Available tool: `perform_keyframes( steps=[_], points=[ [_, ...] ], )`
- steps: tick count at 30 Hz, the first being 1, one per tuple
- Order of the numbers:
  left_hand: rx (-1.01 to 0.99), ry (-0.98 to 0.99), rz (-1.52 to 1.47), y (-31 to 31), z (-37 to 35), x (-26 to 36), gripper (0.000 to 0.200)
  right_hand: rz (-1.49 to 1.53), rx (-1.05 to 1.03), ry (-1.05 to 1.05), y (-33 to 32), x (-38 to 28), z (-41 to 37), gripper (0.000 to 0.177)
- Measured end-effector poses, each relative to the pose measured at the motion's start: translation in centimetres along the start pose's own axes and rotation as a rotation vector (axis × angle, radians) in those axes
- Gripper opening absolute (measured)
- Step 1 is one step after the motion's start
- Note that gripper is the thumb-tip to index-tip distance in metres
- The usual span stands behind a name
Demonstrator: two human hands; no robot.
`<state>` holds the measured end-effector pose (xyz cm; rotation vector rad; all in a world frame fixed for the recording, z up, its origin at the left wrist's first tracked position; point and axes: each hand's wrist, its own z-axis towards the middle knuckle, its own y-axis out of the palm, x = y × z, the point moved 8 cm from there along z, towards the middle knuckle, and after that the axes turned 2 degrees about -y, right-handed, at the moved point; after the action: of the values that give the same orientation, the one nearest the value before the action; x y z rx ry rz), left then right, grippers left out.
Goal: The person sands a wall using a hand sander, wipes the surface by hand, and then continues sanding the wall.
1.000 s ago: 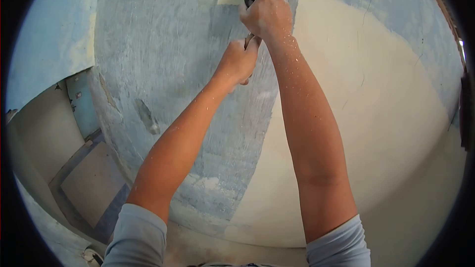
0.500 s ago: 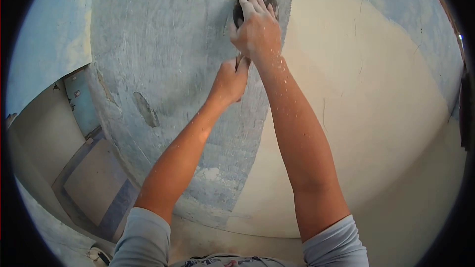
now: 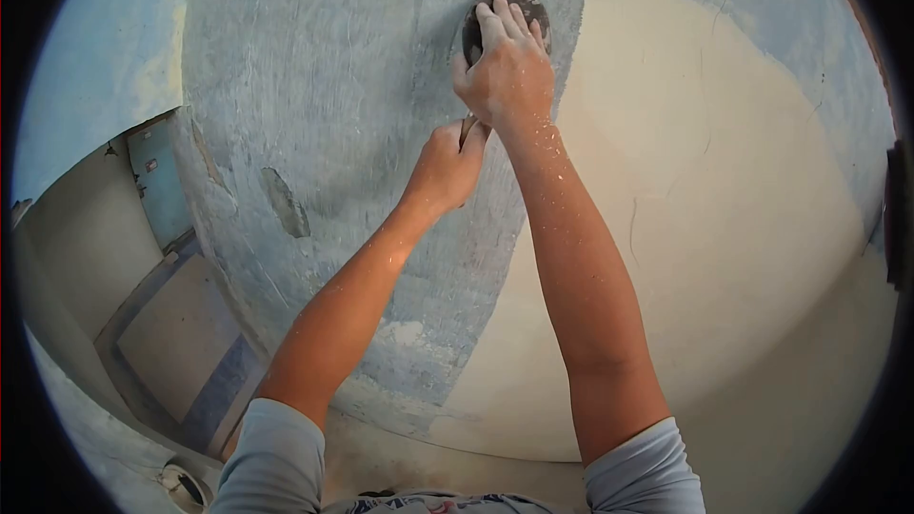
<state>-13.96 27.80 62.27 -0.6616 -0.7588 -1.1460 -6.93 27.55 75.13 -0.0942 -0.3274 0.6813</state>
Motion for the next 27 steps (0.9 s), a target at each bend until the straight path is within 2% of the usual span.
perform_keyframes(
  steps=[3,5,7,8,9,11,12,19,21,22,27],
  points=[
    [-0.002,0.024,-0.01,-0.1,0.9,1.9,0.049,-0.01,0.031,-0.025,-0.4,0.3,1.7,0.066],
    [-0.064,-0.122,-0.101,0.3,1.3,2.2,0.038,-0.031,0.057,-0.043,-0.8,0.4,3.0,0.063],
    [-0.072,-0.138,-0.118,0.2,2.3,3.2,0.039,-0.049,0.059,-0.063,-1.0,0.8,4.4,0.061],
    [-0.084,-0.15,-0.135,0.2,2.8,3.7,0.04,-0.075,0.114,-0.086,-1.3,0.7,5.2,0.053],
    [-0.085,-0.148,-0.134,0.2,3.3,4.4,0.04,-0.076,0.117,-0.085,-1.3,1.1,6.0,0.053],
    [-0.079,-0.131,-0.138,0.1,4.1,6.0,0.041,-0.07,-0.009,-0.066,-1.3,1.5,8.0,0.045],
    [-0.082,-0.126,-0.136,0.0,4.4,6.6,0.041,-0.078,0.058,-0.064,-1.8,1.5,8.7,0.04],
    [-0.061,-0.121,-0.121,0.0,3.9,6.4,0.042,-0.05,0.035,-0.025,-1.6,1.6,7.9,0.045],
    [-0.072,-0.142,-0.14,0.6,2.7,4.9,0.041,-0.082,0.138,-0.102,-1.1,1.4,5.9,0.051],
    [-0.076,-0.152,-0.16,0.7,2.1,3.9,0.041,-0.081,0.056,-0.051,-1.1,1.2,5.0,0.059],
    [-0.079,-0.18,-0.171,1.1,-0.4,0.6,0.039,0.0,0.017,-0.008,0.2,0.4,0.8,0.063]
  ],
)
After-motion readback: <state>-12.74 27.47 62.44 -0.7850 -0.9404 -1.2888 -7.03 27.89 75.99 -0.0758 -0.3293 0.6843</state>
